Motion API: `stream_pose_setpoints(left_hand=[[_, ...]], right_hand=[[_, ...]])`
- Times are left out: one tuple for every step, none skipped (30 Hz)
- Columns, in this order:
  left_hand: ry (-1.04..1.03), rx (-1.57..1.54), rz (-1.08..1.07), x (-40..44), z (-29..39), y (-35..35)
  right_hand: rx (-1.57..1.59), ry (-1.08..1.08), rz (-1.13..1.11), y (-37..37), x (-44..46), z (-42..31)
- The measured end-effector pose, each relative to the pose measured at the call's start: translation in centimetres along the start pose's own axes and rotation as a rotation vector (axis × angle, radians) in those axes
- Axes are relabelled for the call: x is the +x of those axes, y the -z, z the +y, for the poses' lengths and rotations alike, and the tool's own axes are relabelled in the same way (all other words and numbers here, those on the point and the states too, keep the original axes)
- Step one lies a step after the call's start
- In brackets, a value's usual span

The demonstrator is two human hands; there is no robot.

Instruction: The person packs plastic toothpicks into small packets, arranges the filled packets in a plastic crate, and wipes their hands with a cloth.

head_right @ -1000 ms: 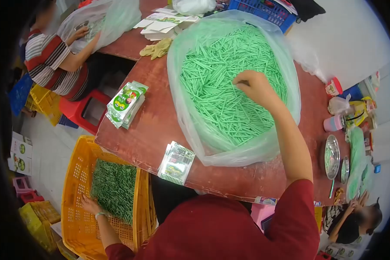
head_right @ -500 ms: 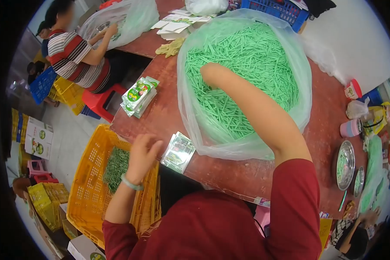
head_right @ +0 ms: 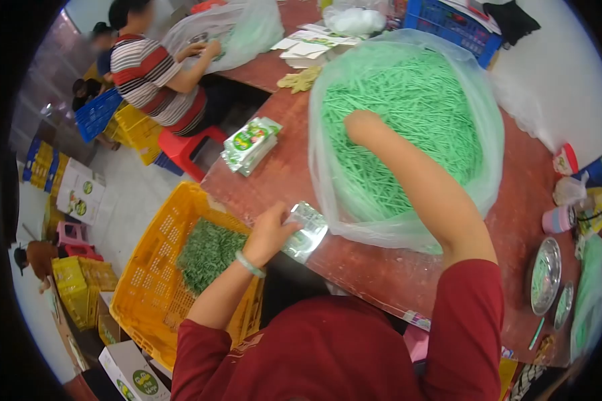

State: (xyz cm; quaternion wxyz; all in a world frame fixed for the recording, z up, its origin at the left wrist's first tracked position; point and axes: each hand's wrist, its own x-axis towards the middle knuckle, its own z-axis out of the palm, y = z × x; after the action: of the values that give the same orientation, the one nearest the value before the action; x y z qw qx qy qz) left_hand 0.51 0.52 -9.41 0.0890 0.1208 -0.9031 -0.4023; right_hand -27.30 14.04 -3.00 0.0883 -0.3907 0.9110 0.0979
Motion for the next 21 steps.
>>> stream_pose_setpoints(left_hand=[[0.046,-0.043,-0.020,-0.1,0.5,0.2],[0.003,-0.027,0.006,-0.2,0.2,0.1],[-0.044,-0.016,0.027,-0.2,0.0,0.0],[-0.090,-0.002,0.072,-0.4,0.0,0.0],[-0.138,0.010,0.116,-0.6,0.2,-0.1],[-0.186,0.019,0.158,-0.8,0.4,-0.2],[-0.186,-0.022,0.167,-0.9,0.5,-0.4],[-0.188,-0.062,0.175,-1.0,0.4,-0.5],[-0.190,-0.101,0.181,-1.0,0.3,-0.4],[-0.195,-0.126,0.219,-0.9,0.4,-0.3],[-0.202,-0.152,0.253,-0.7,0.7,-0.1],[-0.209,-0.180,0.287,-0.4,0.8,0.0],[-0.141,-0.305,0.264,-0.1,0.7,0.1],[-0.072,-0.428,0.241,0.2,0.5,0.1],[-0.003,-0.548,0.215,0.5,0.5,0.1],[0.108,-0.796,0.106,0.6,2.1,1.1],[0.114,-0.862,0.099,0.8,3.6,1.7],[0.121,-0.927,0.092,1.0,4.8,2.1],[0.131,-0.991,0.086,1.3,5.6,2.2],[0.094,-1.021,0.065,1.7,6.1,2.1],[0.062,-1.010,0.051,2.1,6.9,2.0]], right_hand=[[-0.010,0.013,0.020,0.0,-0.3,0.0],[-0.023,0.019,0.038,0.0,-0.5,0.0],[-0.035,0.038,0.052,-0.3,-0.4,0.0],[-0.049,0.051,0.064,-0.6,-0.3,0.1],[-0.066,0.061,0.074,-1.0,-0.3,0.4],[-0.063,0.061,0.066,-0.7,-0.6,0.5],[-0.060,0.061,0.058,-0.4,-0.9,0.5],[-0.057,0.060,0.051,-0.1,-1.2,0.5],[-0.050,0.070,0.056,-0.2,-1.2,0.8],[-0.042,0.077,0.062,-0.6,-1.0,1.3],[-0.035,0.082,0.066,-0.8,-1.0,1.9],[0.000,0.076,0.063,-0.9,-1.1,2.4],[0.033,0.069,0.062,-0.9,-1.1,2.8],[0.065,0.063,0.062,-0.9,-1.3,3.4],[0.161,0.063,0.069,-0.8,-1.6,4.1],[0.257,0.064,0.078,-0.7,-1.9,4.7],[0.352,0.069,0.089,-0.6,-2.2,5.4],[0.515,0.013,0.069,-0.1,-2.8,5.8],[0.679,-0.041,0.048,0.2,-3.7,6.3],[0.844,-0.092,0.027,0.5,-4.5,6.5],[0.962,-0.085,0.053,0.4,-5.2,6.9]])
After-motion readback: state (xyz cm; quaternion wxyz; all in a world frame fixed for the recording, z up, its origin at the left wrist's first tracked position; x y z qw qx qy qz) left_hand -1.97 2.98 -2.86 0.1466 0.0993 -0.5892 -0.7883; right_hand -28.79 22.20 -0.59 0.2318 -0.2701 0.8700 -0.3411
